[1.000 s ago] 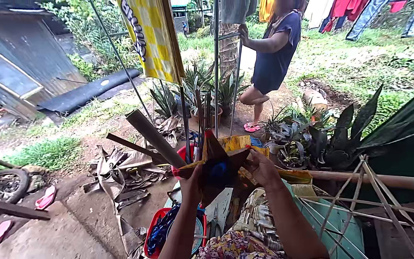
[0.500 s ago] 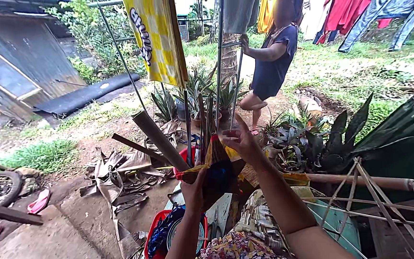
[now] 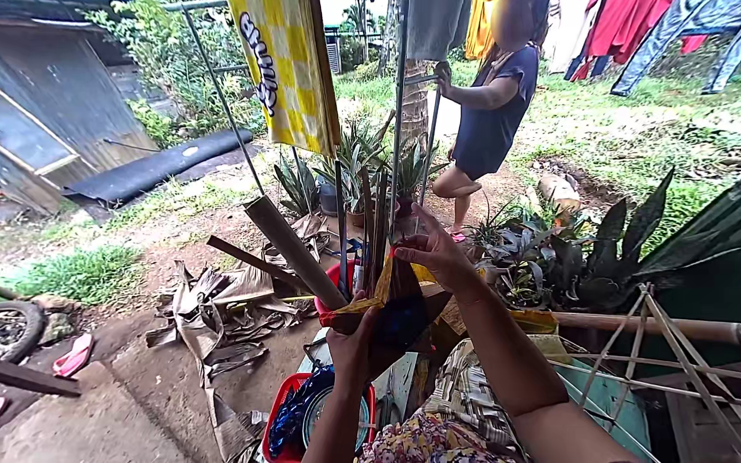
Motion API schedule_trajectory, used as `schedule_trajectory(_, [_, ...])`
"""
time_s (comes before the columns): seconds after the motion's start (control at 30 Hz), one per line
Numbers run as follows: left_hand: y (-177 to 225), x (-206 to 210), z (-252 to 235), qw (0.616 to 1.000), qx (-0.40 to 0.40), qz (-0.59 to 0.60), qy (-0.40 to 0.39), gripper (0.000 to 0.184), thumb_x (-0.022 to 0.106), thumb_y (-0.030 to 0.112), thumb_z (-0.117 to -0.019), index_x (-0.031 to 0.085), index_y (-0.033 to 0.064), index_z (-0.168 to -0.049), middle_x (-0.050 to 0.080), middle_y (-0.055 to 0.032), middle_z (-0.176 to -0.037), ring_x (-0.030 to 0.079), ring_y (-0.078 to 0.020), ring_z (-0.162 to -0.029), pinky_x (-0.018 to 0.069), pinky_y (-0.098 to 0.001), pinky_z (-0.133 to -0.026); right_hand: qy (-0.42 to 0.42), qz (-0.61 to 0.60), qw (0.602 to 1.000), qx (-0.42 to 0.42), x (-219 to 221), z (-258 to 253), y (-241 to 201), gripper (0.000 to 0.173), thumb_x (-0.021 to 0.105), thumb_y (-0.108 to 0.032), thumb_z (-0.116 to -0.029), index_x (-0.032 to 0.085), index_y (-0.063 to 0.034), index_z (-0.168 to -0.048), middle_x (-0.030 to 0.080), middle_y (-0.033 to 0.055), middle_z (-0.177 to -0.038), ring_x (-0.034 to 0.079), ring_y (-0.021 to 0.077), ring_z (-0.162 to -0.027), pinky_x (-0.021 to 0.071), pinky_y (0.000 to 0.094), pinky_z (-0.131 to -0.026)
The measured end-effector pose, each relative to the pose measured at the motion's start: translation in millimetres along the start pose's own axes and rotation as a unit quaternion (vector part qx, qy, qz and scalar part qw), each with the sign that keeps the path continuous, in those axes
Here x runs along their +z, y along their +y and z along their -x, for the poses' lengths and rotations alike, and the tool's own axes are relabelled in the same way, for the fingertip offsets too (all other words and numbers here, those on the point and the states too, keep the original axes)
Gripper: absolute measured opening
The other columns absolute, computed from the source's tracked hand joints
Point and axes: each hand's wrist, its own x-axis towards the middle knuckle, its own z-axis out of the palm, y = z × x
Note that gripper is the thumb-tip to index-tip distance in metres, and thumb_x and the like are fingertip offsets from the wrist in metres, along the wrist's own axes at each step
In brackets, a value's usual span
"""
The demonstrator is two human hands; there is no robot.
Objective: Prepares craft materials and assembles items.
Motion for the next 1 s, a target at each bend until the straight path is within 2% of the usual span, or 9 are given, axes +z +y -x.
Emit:
schedule_trajectory(0.13, [-6.1, -1.3, 2.0, 0.999, 0.038, -0.003, -0.007, 0.038, 0.078, -0.002, -0.0811, 0.066, -0.0111, -0.116, 0.074, -0.0155, -0.115, 0.072, -0.0196, -0.108, 0.0588, -0.0334, -0.096, 0.046, 0.021, 0.998, -0.029, 6.6, 2.3, 3.1, 0.098, 0.077, -0.009, -0.0905, 0.015, -0.0257, -0.164, 0.072, 0.0133, -0.108, 0.072, 0.0200, -0.084, 0.0613, 0.0350, -0.075])
schedule_trajectory(0.43, [-6.7, -4.6, 5.6, 0.999, 0.036, -0.011, -0.015, 0.034, 0.076, 0.000, -0.0841, 0.066, -0.0097, -0.115, 0.074, -0.0169, -0.116, 0.071, -0.0222, -0.109, 0.0582, -0.0355, -0.097, 0.076, -0.051, 0.996, -0.020, 11.5, -3.3, 13.1, 0.089, 0.079, -0.005, -0.0878, 0.028, -0.0176, -0.160, 0.072, 0.0139, -0.099, 0.072, 0.0197, -0.085, 0.0606, 0.0378, -0.085])
schedule_trajectory(0.57, [-4.6, -1.5, 8.2, 0.999, 0.029, -0.019, 0.000, 0.035, 0.072, -0.001, -0.0863, 0.062, -0.0104, -0.118, 0.074, -0.0140, -0.114, 0.071, -0.0180, -0.108, 0.0582, -0.0323, -0.097, 0.065, -0.050, 0.997, -0.014, 10.8, -3.6, 11.9, 0.086, 0.077, -0.005, -0.0894, 0.028, -0.0142, -0.159, 0.073, 0.0137, -0.100, 0.073, 0.0186, -0.088, 0.0601, 0.0365, -0.088])
schedule_trajectory(0.7, [-8.2, -4.3, 7.8, 0.999, 0.033, -0.020, -0.002, 0.037, 0.073, 0.001, -0.0862, 0.062, -0.0102, -0.120, 0.074, -0.0145, -0.115, 0.072, -0.0198, -0.108, 0.0586, -0.0334, -0.096, 0.054, -0.028, 0.998, -0.016, 10.3, -0.4, 15.9, 0.099, 0.084, -0.017, -0.0853, 0.022, -0.0156, -0.162, 0.074, 0.0135, -0.103, 0.073, 0.0200, -0.090, 0.0612, 0.0371, -0.085])
schedule_trajectory(0.83, [-8.5, -5.5, 10.6, 0.999, 0.024, -0.030, -0.006, 0.037, 0.074, 0.001, -0.0851, 0.063, -0.0096, -0.119, 0.075, -0.0134, -0.114, 0.072, -0.0180, -0.107, 0.0587, -0.0321, -0.096, 0.097, 0.002, 0.995, -0.009, 14.2, 3.4, 19.9, 0.086, 0.082, -0.016, -0.0877, 0.032, -0.0133, -0.158, 0.074, 0.0136, -0.099, 0.073, 0.0182, -0.085, 0.0606, 0.0344, -0.082])
schedule_trajectory(0.9, [-10.4, -7.3, 10.4, 0.999, 0.013, -0.029, -0.005, 0.037, 0.074, 0.002, -0.0855, 0.064, -0.0097, -0.119, 0.075, -0.0135, -0.114, 0.072, -0.0180, -0.107, 0.0588, -0.0321, -0.095, 0.100, -0.002, 0.995, -0.006, 14.1, 2.9, 23.4, 0.086, 0.083, -0.016, -0.0870, 0.033, -0.0139, -0.157, 0.074, 0.0138, -0.098, 0.073, 0.0187, -0.085, 0.0610, 0.0346, -0.082])
schedule_trajectory(0.97, [-12.3, -10.6, 8.8, 1.000, 0.005, -0.029, -0.002, 0.036, 0.074, 0.003, -0.0862, 0.064, -0.0096, -0.118, 0.075, -0.0139, -0.113, 0.072, -0.0185, -0.107, 0.0592, -0.0330, -0.094, 0.081, -0.004, 0.997, 0.004, 10.3, 1.0, 21.9, 0.093, 0.084, -0.018, -0.0857, 0.028, -0.0146, -0.159, 0.074, 0.0144, -0.105, 0.074, 0.0199, -0.089, 0.0611, 0.0358, -0.083])
schedule_trajectory(1.0, [-12.2, -11.6, 8.2, 0.999, -0.002, -0.033, 0.001, 0.036, 0.073, 0.003, -0.0868, 0.064, -0.0096, -0.119, 0.075, -0.0138, -0.113, 0.073, -0.0182, -0.106, 0.0595, -0.0331, -0.094, 0.065, 0.001, 0.998, 0.013, 6.4, 0.0, 19.2, 0.095, 0.084, -0.018, -0.0856, 0.026, -0.0149, -0.161, 0.073, 0.0152, -0.114, 0.073, 0.0204, -0.094, 0.0603, 0.0362, -0.085])
